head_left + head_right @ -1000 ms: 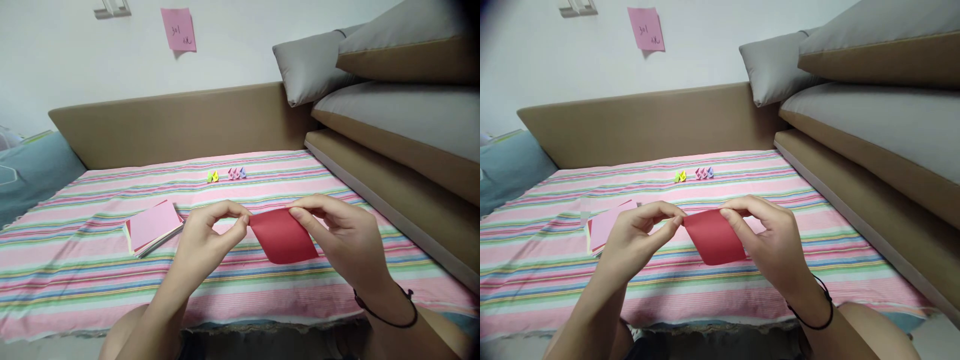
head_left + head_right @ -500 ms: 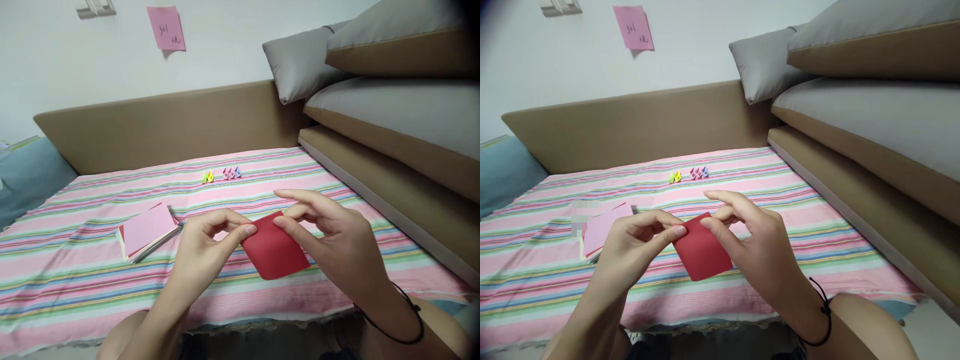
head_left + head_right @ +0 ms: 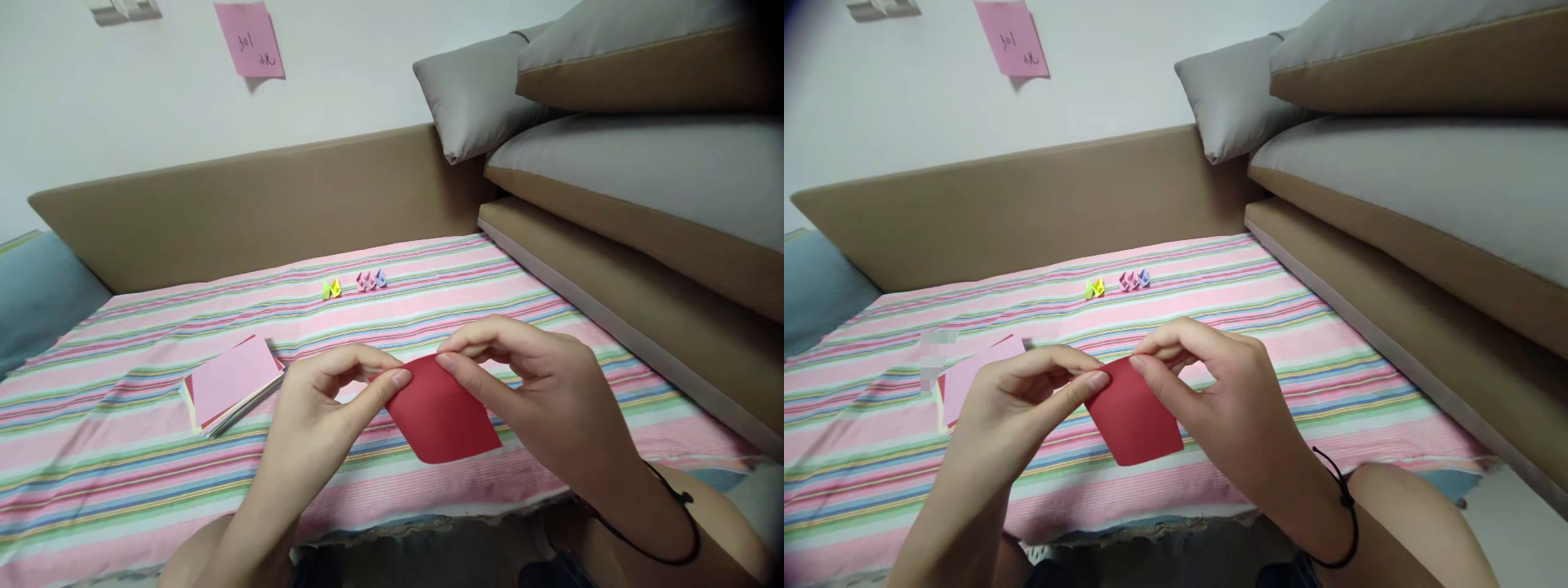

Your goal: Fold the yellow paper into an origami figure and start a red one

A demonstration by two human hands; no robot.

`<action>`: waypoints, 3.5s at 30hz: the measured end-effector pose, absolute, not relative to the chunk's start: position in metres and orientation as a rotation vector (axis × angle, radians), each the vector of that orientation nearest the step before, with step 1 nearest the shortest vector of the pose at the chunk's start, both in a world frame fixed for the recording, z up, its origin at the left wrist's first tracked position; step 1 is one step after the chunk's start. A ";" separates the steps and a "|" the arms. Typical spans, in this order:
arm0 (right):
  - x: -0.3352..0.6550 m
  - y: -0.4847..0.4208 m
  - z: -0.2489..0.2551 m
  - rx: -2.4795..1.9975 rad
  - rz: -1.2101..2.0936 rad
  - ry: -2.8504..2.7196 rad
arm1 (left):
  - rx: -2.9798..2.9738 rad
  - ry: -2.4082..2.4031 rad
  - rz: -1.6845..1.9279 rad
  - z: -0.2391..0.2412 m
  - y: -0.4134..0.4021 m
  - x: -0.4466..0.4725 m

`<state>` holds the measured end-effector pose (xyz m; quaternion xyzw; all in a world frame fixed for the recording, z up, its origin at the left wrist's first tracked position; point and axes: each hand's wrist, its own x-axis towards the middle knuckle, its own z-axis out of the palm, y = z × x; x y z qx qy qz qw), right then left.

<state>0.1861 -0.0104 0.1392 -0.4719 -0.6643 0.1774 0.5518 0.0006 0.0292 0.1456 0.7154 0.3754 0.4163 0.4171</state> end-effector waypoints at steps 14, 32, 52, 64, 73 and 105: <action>0.186 -0.008 0.138 -1.107 0.479 -1.499 | 1.805 0.957 1.118 0.146 0.026 0.003; 0.196 0.007 0.130 -1.154 0.432 -1.572 | 1.934 0.950 0.862 0.139 0.045 0.001; 0.206 0.019 0.125 -1.036 1.005 -1.483 | 1.653 0.922 0.984 0.127 0.046 0.016; 0.186 0.011 0.122 -1.035 0.891 -1.267 | 1.475 0.884 1.123 0.128 0.044 0.016; 0.183 -0.007 0.135 -1.136 0.652 -1.573 | 1.837 0.902 1.233 0.133 0.029 0.013; 0.174 -0.019 0.139 -1.075 0.535 -1.359 | 2.020 0.886 1.434 0.135 0.015 0.014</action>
